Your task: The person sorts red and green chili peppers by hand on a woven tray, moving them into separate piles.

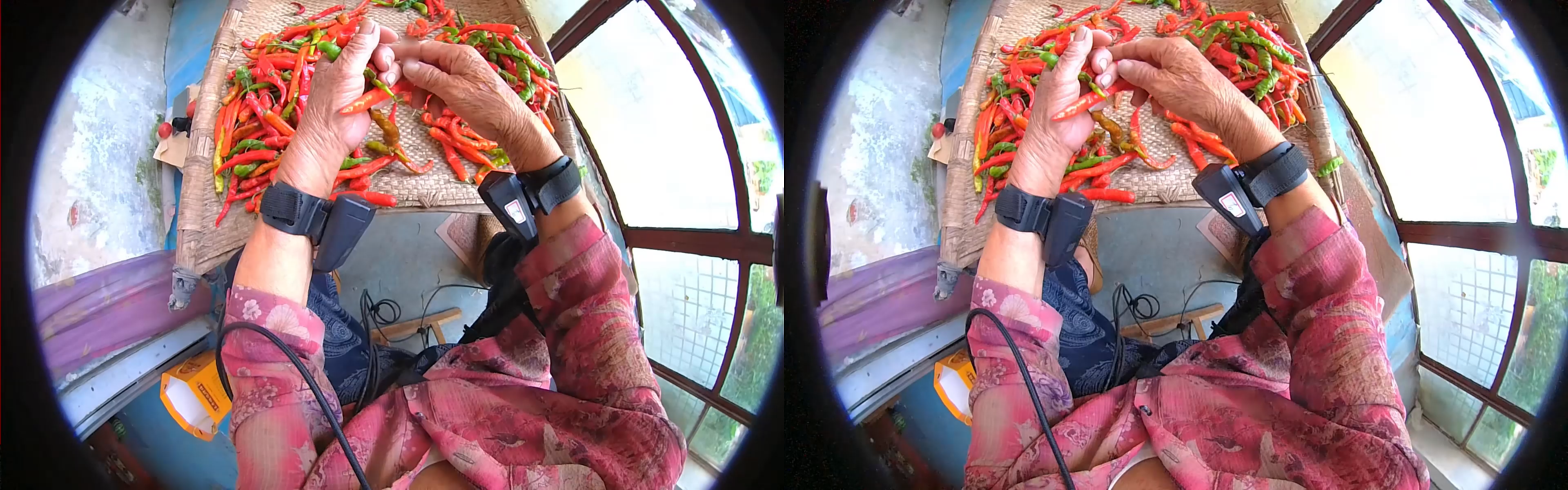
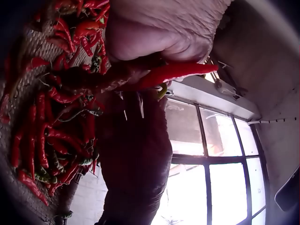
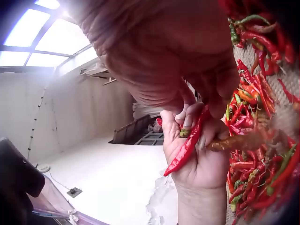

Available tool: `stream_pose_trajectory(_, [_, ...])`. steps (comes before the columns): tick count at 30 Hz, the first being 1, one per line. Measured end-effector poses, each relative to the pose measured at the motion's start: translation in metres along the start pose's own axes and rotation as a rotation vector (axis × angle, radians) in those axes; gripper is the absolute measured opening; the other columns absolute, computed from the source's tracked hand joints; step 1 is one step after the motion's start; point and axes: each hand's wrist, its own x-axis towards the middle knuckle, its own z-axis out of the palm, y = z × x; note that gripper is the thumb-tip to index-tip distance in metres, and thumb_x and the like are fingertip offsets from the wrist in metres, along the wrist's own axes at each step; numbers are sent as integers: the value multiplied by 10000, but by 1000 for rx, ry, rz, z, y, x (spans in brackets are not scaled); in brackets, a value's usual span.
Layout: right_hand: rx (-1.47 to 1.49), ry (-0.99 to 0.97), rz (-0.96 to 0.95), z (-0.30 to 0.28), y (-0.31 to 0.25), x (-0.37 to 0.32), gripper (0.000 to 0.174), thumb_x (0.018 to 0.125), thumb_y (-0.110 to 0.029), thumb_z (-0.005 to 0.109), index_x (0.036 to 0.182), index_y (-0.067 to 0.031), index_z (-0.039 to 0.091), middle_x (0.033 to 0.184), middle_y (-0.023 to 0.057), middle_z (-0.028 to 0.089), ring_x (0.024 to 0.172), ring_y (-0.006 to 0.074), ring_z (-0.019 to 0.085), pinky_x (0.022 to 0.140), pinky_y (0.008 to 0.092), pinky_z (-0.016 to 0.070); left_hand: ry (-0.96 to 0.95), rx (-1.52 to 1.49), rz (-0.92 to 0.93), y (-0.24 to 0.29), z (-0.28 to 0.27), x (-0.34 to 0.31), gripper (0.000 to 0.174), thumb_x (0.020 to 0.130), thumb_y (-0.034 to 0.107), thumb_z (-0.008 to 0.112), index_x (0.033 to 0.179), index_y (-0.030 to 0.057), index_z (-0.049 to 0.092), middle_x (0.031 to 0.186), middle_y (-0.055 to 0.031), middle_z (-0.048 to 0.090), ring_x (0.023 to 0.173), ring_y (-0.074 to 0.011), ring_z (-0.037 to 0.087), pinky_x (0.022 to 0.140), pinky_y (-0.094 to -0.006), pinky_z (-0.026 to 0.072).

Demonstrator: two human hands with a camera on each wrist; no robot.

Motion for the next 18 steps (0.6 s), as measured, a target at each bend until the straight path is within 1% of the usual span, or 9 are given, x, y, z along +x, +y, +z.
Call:
stream_pose_trajectory(2, [10, 30, -42, -1, 10, 2, 269, 911, -161, 522, 1133, -26, 593, 841, 32, 646, 702, 71, 590, 548, 229, 487, -5, 29, -32, 1, 1, -3, 335, 906, 359, 562, 954, 28, 550, 678, 13, 479, 630, -95, 471, 574, -222, 400])
stream_pose_trajectory(6, [3, -73, -27, -1, 9, 0, 272, 895, -144, 557, 1141, -30, 588, 824, 47, 646, 654, 75, 611, 531, 222, 490, -28, -58, -146, 6, -4, -5, 324, 915, 378, 540, 965, 59, 554, 704, 18, 461, 642, -91, 449, 565, -214, 394])
stream_pose_trajectory(10, [-17, -58, 4, -1, 14, 3, 291, 870, -149, 600, 1134, -27, 590, 829, 61, 657, 675, 116, 628, 564, 256, 509, -51, -131, -139, 5, -6, -3, 303, 919, 364, 538, 966, 66, 551, 710, 16, 464, 640, -92, 455, 521, -206, 382])
stream_pose_trajectory(12, [-200, 18, -230, 1, 20, 5, 251, 829, -132, 636, 1054, -22, 623, 803, 101, 668, 673, 184, 640, 610, 303, 517, 126, -171, -57, 5, -3, -1, 270, 926, 334, 533, 957, 66, 545, 709, 16, 462, 641, -93, 461, 492, -203, 367])
stream_pose_trajectory(13, [-199, 18, -230, 0, 20, 4, 251, 829, -132, 636, 1054, -22, 623, 803, 101, 668, 673, 184, 640, 610, 303, 517, 127, -171, -58, 7, -6, 1, 270, 926, 334, 533, 957, 66, 545, 709, 16, 462, 641, -93, 461, 492, -203, 367])
stream_pose_trajectory(15, [-450, 37, -182, -5, 19, 0, 184, 790, -115, 654, 946, -18, 651, 771, 140, 660, 678, 251, 640, 648, 336, 511, 192, -167, -33, 14, -14, 4, 243, 930, 306, 533, 947, 64, 540, 705, 13, 462, 642, -96, 462, 491, -214, 362])
stream_pose_trajectory(16, [-505, 106, -155, -7, 23, 2, 157, 765, -128, 660, 884, -25, 663, 748, 157, 643, 680, 259, 638, 639, 336, 504, 327, -95, 11, 15, -13, 3, 239, 927, 305, 537, 934, 66, 539, 697, 14, 461, 637, -100, 453, 497, -222, 355])
stream_pose_trajectory(17, [-565, 172, -133, -13, 24, 2, 178, 766, -167, 657, 883, -34, 666, 741, 163, 641, 683, 266, 642, 639, 344, 506, 328, -96, 12, 15, -14, 3, 239, 927, 305, 537, 934, 66, 539, 697, 14, 461, 637, -100, 453, 497, -222, 355])
stream_pose_trajectory(18, [-621, 224, -109, -21, 26, 4, 183, 782, -167, 648, 911, -38, 661, 762, 133, 646, 698, 223, 636, 651, 321, 501, 390, -87, 22, 14, -16, 2, 241, 925, 307, 542, 933, 67, 538, 696, 14, 464, 634, -101, 453, 496, -223, 350])
